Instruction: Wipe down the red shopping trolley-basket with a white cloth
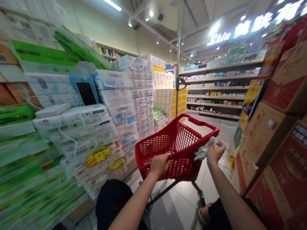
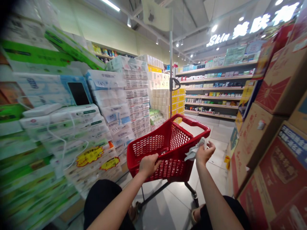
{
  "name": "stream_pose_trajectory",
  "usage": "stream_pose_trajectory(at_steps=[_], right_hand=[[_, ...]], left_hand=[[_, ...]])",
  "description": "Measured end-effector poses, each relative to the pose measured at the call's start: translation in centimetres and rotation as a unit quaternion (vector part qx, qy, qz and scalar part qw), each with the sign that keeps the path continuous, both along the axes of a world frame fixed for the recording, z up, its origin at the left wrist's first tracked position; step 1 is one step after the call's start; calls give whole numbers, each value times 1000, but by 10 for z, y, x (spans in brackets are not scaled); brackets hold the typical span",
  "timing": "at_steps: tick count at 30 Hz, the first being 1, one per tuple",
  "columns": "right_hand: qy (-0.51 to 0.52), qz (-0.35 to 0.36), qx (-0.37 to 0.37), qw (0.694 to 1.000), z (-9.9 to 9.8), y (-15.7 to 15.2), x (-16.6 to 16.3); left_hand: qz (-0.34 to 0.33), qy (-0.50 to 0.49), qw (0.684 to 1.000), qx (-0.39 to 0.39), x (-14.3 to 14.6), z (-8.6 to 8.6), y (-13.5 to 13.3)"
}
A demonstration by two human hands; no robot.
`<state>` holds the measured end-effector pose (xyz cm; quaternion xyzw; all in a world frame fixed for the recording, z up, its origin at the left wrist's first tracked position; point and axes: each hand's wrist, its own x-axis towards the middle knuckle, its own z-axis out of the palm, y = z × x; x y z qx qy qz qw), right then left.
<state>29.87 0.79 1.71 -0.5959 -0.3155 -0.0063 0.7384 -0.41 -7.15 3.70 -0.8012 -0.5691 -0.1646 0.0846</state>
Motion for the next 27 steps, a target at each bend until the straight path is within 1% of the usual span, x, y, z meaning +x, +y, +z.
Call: stream_pose_trajectory(at_steps=[3, 6, 8, 10, 13, 16, 19, 21, 24, 27], right_hand=[[-25, 1, 13, 1000, 2, -9, -10], [-116, 14, 21, 993, -3, -25, -24], [-192, 47, 18, 980, -6, -36, -29], [-243, 92, 11, 966, -6, -45, -27], [-269, 123, 17, 955, -1, -51, -17], [-270, 112, 31, 956, 6, -52, -10], [-298, 109, 28, 948, 8, -51, -14], [-327, 123, 16, 937, 4, -52, -20], [-375, 165, -13, 912, -4, -55, -36], [-432, 230, -31, 871, -9, -59, -57]], left_hand=[[-2, -2, 1000, 3, 0, -1, 1], [3, -1, 1000, -3, 0, 0, 1], [10, -2, 1000, -12, 0, 1, 0], [13, -5, 1000, -19, 0, 3, -1], [10, -7, 1000, -22, 1, 3, -1], [4, -9, 1000, -17, 1, 2, -1], [3, -9, 1000, -10, 1, 1, 0], [1, -7, 1000, -6, 0, 0, 1], [-4, -3, 1000, 3, -1, -2, 3], [-2, -5, 1000, 9, -2, -4, 6]])
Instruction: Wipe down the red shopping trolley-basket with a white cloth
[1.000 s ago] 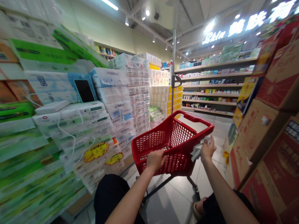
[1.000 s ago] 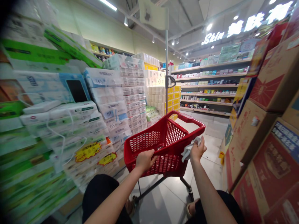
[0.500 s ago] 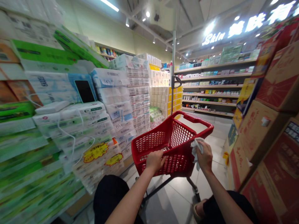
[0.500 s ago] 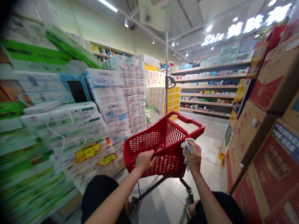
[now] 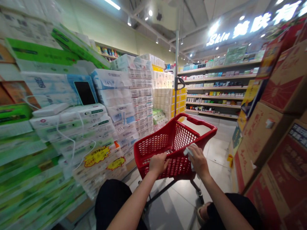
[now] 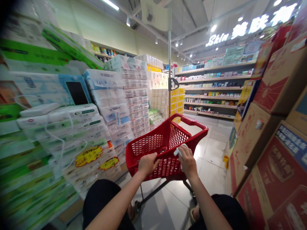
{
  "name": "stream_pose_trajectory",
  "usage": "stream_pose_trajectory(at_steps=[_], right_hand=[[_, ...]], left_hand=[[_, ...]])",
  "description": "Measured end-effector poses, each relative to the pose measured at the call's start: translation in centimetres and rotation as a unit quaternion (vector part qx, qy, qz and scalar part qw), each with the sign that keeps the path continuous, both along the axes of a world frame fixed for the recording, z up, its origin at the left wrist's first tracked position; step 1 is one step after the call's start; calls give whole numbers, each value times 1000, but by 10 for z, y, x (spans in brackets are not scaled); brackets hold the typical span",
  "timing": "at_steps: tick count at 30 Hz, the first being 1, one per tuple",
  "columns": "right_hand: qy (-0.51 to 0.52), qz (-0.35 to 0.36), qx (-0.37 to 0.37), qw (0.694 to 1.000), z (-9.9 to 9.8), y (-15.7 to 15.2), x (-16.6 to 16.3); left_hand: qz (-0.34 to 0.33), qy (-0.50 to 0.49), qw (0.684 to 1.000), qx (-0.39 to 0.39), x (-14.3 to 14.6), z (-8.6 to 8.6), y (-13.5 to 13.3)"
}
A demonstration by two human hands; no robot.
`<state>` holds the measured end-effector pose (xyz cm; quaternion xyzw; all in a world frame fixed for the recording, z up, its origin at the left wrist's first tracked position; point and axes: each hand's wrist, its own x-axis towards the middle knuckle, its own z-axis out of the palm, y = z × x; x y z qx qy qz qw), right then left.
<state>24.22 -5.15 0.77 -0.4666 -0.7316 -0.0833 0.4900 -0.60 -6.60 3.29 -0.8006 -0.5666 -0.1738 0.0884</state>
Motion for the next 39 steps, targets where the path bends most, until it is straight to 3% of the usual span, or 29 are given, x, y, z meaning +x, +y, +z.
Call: stream_pose_trajectory(at_steps=[5, 12, 19, 23, 29, 33, 39], right_hand=[[-90, 68, -10, 994, 6, -6, -6], [-93, -45, 3, 995, 27, -1, 46], [-5, -126, 32, 991, 19, -3, 48], [7, -110, 28, 994, 17, -5, 48], [144, -89, 51, 984, 12, 9, 18], [182, -63, 31, 981, 0, 10, -10], [105, 109, -47, 987, -19, -22, -77]], left_hand=[[-3, 3, 1000, 0, -3, 0, 1], [-9, 6, 1000, 5, 2, -1, -1], [-10, 2, 1000, 1, 8, -4, -2], [-14, -5, 1000, 6, 8, -4, -4], [-14, -6, 1000, 1, 8, -2, -4], [-11, -7, 1000, -2, 7, 1, -4], [7, 7, 1000, -29, 6, 3, -1]])
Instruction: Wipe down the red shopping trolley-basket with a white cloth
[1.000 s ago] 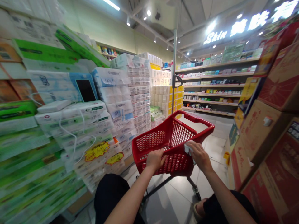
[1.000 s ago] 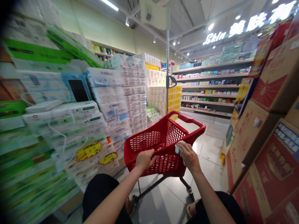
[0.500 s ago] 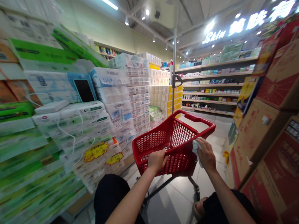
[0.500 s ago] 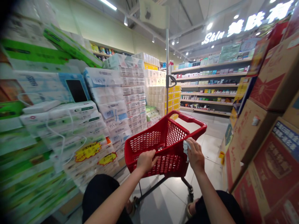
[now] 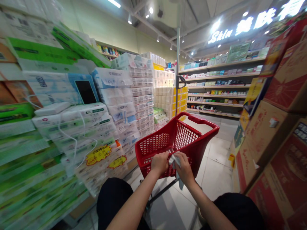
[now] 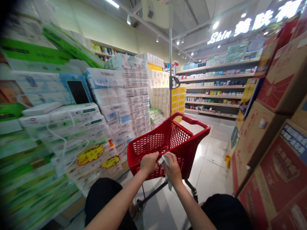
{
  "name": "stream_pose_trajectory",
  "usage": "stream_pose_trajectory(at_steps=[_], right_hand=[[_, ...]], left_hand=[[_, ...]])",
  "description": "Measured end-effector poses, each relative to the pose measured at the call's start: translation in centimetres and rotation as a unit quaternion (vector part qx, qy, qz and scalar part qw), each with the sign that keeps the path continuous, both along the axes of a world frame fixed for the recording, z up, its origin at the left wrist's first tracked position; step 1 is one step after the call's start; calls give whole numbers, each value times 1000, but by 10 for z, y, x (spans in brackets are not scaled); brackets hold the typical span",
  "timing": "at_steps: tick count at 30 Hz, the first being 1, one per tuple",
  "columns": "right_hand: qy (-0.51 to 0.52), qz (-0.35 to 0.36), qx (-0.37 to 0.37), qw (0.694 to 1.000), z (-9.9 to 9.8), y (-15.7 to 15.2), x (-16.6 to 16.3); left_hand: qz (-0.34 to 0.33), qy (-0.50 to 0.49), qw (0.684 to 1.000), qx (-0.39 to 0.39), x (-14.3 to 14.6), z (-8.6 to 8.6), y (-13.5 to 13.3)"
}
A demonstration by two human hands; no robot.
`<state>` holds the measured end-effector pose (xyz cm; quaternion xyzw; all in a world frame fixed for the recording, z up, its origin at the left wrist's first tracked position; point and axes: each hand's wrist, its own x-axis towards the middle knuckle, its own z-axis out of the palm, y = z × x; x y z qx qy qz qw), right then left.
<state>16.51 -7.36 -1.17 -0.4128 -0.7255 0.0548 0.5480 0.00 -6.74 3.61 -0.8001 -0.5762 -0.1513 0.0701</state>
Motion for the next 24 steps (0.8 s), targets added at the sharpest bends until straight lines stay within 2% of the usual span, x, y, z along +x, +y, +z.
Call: stream_pose_trajectory(at_steps=[3, 6, 8, 11, 13, 19, 24], right_hand=[[-51, 49, -20, 997, 2, -11, -11], [-118, 47, -23, 992, 12, -7, 16], [-126, 9, -14, 992, 20, 2, 48], [-48, -96, 20, 994, 31, 18, 94], [-19, -128, 35, 991, 40, 23, 110], [35, -202, 96, 974, 68, 21, 112], [-55, -231, 52, 970, 75, 27, 119]], left_hand=[[-8, 8, 1000, -2, -3, -1, 1], [-15, 2, 1000, 13, -4, -2, -1], [-16, -4, 1000, 20, -4, -3, -2], [-15, -6, 1000, 23, -1, -4, -3], [-9, -7, 1000, 23, 0, -4, -3], [-14, -6, 1000, 23, 1, -3, -6], [-11, -3, 1000, 26, 1, -2, -7]])
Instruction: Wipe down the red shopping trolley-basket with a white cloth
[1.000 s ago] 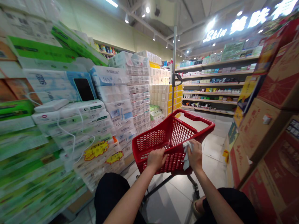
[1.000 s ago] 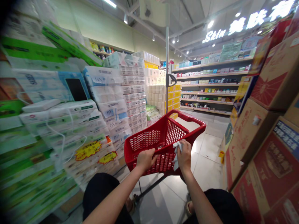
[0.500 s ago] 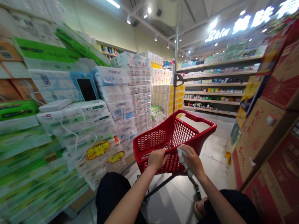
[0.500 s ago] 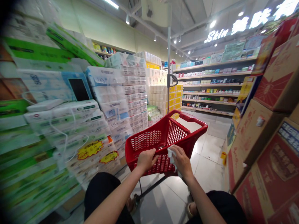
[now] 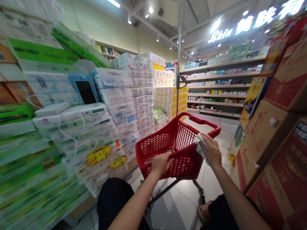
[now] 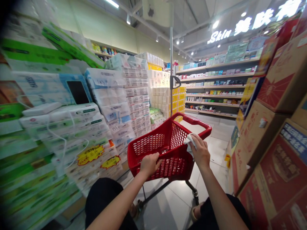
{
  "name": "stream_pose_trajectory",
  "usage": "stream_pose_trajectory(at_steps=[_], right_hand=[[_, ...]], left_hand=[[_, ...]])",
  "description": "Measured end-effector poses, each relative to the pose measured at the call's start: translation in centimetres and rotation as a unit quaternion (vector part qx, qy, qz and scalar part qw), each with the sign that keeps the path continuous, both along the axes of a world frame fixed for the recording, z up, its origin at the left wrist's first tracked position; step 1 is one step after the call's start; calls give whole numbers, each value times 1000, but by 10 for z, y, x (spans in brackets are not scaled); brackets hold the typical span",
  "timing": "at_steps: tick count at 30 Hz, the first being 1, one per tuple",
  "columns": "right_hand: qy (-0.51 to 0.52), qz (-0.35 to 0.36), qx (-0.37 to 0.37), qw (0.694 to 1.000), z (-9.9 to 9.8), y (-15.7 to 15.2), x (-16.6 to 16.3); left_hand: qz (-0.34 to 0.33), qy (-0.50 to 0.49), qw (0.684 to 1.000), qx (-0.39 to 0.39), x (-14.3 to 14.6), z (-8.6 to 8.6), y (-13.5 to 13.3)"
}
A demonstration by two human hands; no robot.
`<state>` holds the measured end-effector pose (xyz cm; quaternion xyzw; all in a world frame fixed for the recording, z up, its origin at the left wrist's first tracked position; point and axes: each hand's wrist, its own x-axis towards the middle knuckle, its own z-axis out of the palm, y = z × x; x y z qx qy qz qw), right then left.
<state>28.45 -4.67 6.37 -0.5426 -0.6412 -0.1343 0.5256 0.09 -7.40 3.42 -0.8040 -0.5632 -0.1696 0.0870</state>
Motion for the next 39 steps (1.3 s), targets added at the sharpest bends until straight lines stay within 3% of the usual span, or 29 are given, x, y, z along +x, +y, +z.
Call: stream_pose_trajectory(at_steps=[4, 9, 12, 15, 20, 22, 26, 30, 32, 35, 39], right_hand=[[-36, 22, -38, 998, -15, -5, -19], [-99, 145, -71, 982, -41, -23, -93], [-113, 185, -76, 973, -49, -29, -117], [-154, 185, -79, 967, -43, -25, -100], [-145, 72, -79, 984, -24, -10, -30], [-110, 43, -74, 990, -22, -6, -20], [-52, 72, -56, 994, -38, -13, -57], [-101, 184, -77, 975, -63, -30, -118], [-131, 204, -84, 967, -67, -35, -124], [-186, 196, -92, 958, -58, -29, -93], [-154, 80, -72, 982, -37, -10, -25]], left_hand=[[-2, -3, 1000, 1, 1, -1, 1], [0, -3, 1000, -7, 0, -2, 2], [-1, 1, 1000, -22, -2, -2, 2], [-2, -6, 1000, -19, -1, -2, 2], [0, -6, 1000, -2, 3, -1, 0], [-2, -5, 1000, -3, 5, 0, -1], [1, -11, 1000, -15, 5, 1, -1], [7, 2, 999, -33, 2, -1, 1], [6, 8, 999, -35, 1, -2, 3], [0, 1, 1000, -24, 1, -2, 2], [3, -8, 1000, -18, 5, 1, -1]])
